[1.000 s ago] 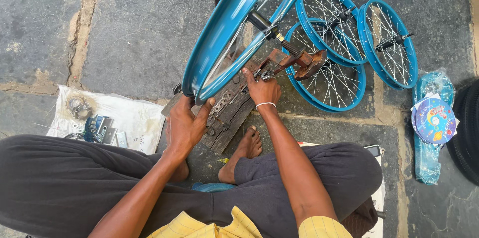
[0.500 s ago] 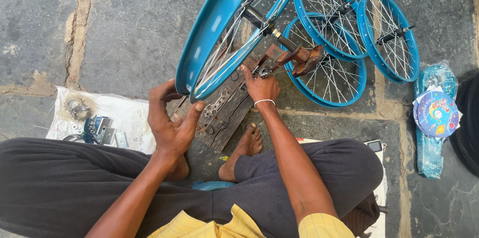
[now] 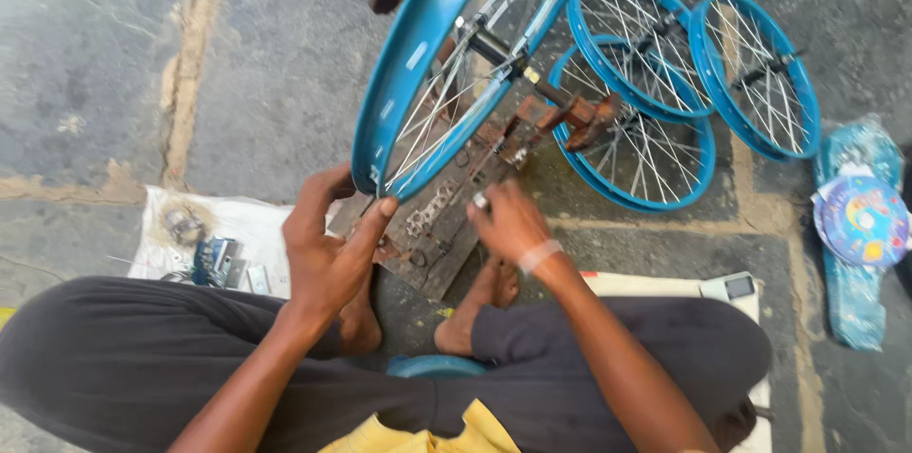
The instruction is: The person assembles a blue bicycle wheel by tightening the spokes with a spoke wrench. They then mount the wheel onto a wooden truing stand and continue to adjust the spokes to align the rim.
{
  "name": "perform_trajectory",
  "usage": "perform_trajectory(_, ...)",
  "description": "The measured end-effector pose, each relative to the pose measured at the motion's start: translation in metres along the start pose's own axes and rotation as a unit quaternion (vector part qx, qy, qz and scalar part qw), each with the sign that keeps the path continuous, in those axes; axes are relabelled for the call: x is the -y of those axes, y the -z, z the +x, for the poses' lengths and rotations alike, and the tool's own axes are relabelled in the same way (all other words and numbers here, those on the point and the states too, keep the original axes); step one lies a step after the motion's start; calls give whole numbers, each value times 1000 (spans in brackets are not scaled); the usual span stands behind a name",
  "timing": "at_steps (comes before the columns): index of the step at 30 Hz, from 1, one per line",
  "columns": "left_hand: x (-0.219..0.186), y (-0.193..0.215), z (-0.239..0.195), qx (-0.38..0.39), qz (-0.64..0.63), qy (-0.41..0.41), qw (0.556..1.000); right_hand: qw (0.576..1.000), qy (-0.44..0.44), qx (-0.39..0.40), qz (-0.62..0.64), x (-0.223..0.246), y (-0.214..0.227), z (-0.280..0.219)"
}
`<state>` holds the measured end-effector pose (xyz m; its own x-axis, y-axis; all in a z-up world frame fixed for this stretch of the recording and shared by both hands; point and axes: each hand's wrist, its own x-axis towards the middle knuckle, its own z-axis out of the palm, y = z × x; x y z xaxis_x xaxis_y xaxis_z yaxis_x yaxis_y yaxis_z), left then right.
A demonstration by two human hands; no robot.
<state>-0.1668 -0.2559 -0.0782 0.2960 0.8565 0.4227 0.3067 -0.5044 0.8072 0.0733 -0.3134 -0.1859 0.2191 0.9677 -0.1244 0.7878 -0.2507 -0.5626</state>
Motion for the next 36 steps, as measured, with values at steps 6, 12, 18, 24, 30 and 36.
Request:
perform_trajectory(6,-41,24,54,132,-52,-28,990,937,216,-212,176,98,83,-37)
perform_trajectory(12,-51,8,100,119,-67,-56,989,846,223,-424,232,147,117,-4)
perform_trajectory(18,-46,-11,97,79,-216,4,973,844,156,-415,301,153,112,10)
perform_trajectory(24,-52,-11,97,75,-251,12,965,826,162,-389,375,152,100,19)
perform_trajectory(30,-54,-11,98,77,-275,26,958,804,228,-366,409,145,86,31)
perform_trajectory(36,-47,-18,94,60,-244,5,968,739,152,-108,648,139,89,36)
